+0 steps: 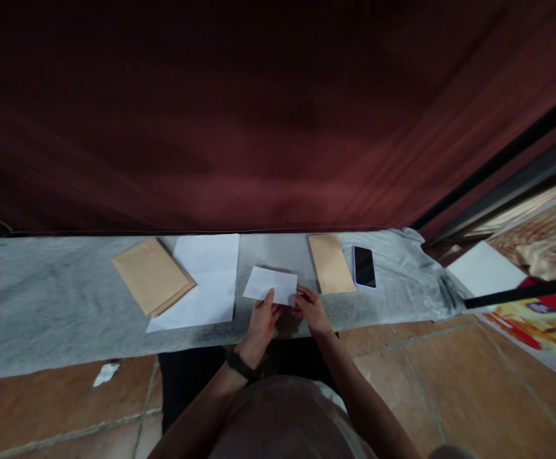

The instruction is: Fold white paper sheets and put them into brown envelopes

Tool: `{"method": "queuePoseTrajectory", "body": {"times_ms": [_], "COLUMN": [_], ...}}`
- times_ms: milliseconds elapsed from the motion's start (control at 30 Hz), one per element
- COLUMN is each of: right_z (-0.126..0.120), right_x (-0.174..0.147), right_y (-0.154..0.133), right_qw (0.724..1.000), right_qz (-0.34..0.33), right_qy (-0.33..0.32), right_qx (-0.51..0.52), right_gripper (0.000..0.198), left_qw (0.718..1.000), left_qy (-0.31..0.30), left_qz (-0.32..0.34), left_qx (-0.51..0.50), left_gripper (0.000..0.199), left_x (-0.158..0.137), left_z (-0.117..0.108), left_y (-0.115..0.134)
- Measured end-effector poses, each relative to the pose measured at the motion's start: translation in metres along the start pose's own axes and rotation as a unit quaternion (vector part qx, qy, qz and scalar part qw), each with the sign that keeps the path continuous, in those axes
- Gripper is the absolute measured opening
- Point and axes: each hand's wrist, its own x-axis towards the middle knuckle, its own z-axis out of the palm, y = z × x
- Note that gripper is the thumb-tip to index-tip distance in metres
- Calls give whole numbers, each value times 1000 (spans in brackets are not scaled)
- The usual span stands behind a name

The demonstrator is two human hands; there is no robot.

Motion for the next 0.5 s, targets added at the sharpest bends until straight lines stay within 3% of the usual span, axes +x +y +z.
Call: {"method": "queuePoseTrajectory", "body": {"times_ms": [200, 267, 300, 367, 433, 500], "right_z": [-14, -19, -20, -21, -21, -21], "right_x": [11, 13, 14, 15, 15, 13], "right_y": [13, 16, 16, 18, 18, 18], "right_qw": [979, 956, 943, 921, 906, 890], "right_qz": [-85, -123, -140, -160, -162, -170], "right_qy": [14, 28, 35, 41, 33, 26], "right_qx": [-184, -266, -300, -353, -389, -423], "right_gripper": [41, 37, 36, 35, 36, 37], "left_qw": [988, 976, 966, 916, 825, 732], "left_qy": [-114, -143, -144, -125, -93, -57], "left_qz": [-84, -61, -12, 140, 286, 360], "left_qx": [67, 150, 213, 355, 479, 576], "left_gripper": [38, 38, 38, 38, 41, 47], "left_x": [-15, -24, -26, -26, -18, -6], "left_z": [-19, -21, -21, -20, -20, -21], "left_y": [-17, -20, -21, -19, -16, -15]}}
